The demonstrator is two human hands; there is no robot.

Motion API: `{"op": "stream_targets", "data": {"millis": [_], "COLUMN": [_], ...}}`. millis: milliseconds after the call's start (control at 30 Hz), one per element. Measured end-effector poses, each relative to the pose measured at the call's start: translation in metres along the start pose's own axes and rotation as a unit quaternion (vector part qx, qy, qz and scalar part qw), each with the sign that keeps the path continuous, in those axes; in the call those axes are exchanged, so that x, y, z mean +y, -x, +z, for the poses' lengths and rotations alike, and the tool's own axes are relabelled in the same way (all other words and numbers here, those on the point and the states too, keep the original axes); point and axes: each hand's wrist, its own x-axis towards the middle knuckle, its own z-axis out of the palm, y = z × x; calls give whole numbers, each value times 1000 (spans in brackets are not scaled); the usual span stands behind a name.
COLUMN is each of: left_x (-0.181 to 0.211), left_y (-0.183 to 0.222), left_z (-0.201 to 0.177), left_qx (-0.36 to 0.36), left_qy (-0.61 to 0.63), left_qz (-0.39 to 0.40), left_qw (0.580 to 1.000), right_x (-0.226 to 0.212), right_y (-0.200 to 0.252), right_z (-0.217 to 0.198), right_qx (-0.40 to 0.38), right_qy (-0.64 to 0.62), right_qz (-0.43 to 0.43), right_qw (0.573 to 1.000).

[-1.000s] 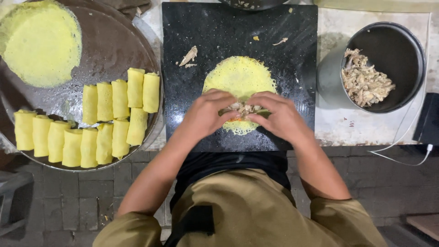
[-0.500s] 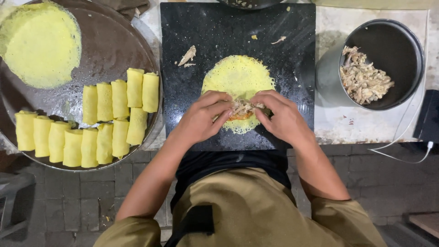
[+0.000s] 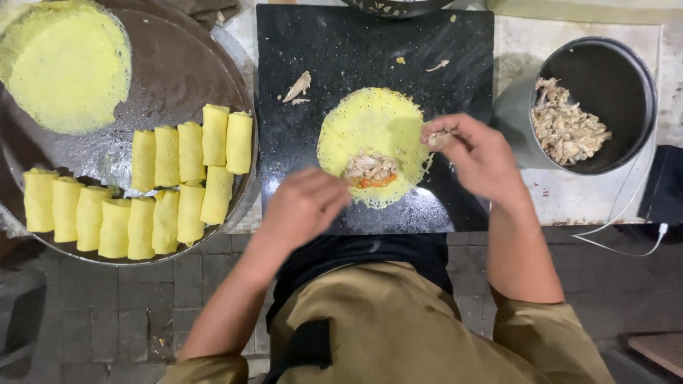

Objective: The person is preparing spring rolls by placing filling on thin yellow wrappers and rolling them into cylinders.

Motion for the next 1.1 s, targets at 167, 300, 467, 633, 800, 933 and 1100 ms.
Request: {"op": "stream_targets", "data": {"millis": [167,300,467,633,800,933,1100], "left_x": [18,15,18,16,23,24,26], "left_y": [6,0,-5,-14,-15,-17,-23], "left_z": [26,31,32,34,28,26,29], "left_qx": [20,49,23,39,-31,-60,-30], "left_qy": [-145,-152,-216,-214,-180,-175,-235], "left_qz": [93,114,149,166,114,84,128], "left_qw": [985,980,965,962,977,979,963], "right_x": [-2,-25,-62,-29,-10,-4,47], "right_y": [-12,-38,-83,-104,-23,7,59], "right_z": [-6,-17,-37,-86,-159,-168,-163], "right_qx": [14,65,212,327,318,317,23], "right_qy": [-236,-241,-143,-84,-16,49,579], "right_qz": [66,35,-42,-157,-229,-277,53], "right_qw": [969,968,966,928,920,905,813]}}
